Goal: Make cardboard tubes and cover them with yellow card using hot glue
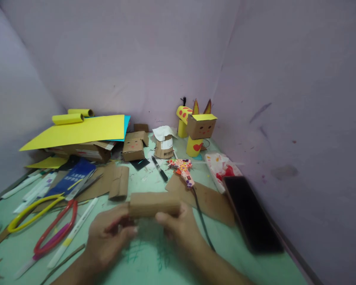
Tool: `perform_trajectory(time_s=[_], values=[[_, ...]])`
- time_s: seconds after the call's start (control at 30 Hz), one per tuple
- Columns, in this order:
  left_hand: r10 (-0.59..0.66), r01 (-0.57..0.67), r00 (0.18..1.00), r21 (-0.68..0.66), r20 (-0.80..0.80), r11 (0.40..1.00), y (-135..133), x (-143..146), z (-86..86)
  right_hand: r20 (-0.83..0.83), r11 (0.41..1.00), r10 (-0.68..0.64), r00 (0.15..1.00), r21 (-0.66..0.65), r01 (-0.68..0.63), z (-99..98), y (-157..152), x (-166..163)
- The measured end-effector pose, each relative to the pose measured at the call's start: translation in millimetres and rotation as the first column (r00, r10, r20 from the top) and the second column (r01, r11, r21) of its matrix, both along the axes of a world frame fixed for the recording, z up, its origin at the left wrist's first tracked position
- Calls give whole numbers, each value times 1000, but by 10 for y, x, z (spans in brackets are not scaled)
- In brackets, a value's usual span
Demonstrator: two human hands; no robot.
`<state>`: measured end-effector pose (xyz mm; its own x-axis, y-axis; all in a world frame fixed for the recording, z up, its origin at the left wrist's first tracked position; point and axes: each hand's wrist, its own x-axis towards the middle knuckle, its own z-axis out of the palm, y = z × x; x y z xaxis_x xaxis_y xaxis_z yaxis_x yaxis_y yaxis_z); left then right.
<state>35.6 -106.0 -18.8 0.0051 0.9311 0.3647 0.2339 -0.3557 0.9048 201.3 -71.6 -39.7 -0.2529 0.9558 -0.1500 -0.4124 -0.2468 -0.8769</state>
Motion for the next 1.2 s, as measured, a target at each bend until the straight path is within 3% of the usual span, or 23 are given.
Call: perform_trajectory(time_s=[0.07, 0.13, 0.17, 0.23, 0.3, 0.37, 0.5, 0.6, 0.7, 0.83, 0.97, 1.13, 1.2], values=[[172, -184, 980, 128, 102, 974, -49, -4, 13, -86, 998, -5, 996, -70, -1, 43, 29, 13], [311, -332, 928, 73, 204, 941, -67, -11, 47, -143, 993, 17, 990, -116, -34, 71, 49, 14], [305, -309, 926, -20, 223, 951, -60, -20, 70, -144, 992, 36, 989, -118, -54, 72, 52, 10], [167, -96, 950, -260, 266, 961, -17, -47, 117, -93, 994, 66, 993, -79, -74, 45, 43, -1], [25, 99, 963, -438, 268, 894, 42, -73, 152, 10, 994, 108, 994, -10, -108, -10, 18, -3], [-33, 138, 977, -506, 212, 851, 87, -80, 169, 132, 974, 214, 968, 41, -221, -71, -12, 12], [-20, 92, 988, -487, 150, 869, 100, -29, 170, 265, 916, 358, 895, 86, -391, -154, -43, 88], [36, 41, 989, -493, 147, 869, 102, 7, 142, 315, 909, 354, 881, 107, -404, -165, -35, 124], [75, 19, 986, -542, 151, 840, 135, -10, 92, 331, 938, 283, 900, 98, -331, -148, -22, 105], [-21, 131, 983, -611, 184, 781, 162, -69, 72, 283, 951, 268, 921, 73, -299, -137, -31, 73], [-84, 203, 969, -555, 232, 807, 170, -48, 121, 281, 922, 340, 897, 89, -377, -155, -57, 88], [97, 45, 969, -545, 229, 837, 243, -95, 155, 276, 946, 291, 916, 62, -319, -64, 9, 83], [165, -13, 959, -546, 230, 837, 264, -192, 175, 317, 981, 167, 934, 40, -189, 9, 78, 121]])
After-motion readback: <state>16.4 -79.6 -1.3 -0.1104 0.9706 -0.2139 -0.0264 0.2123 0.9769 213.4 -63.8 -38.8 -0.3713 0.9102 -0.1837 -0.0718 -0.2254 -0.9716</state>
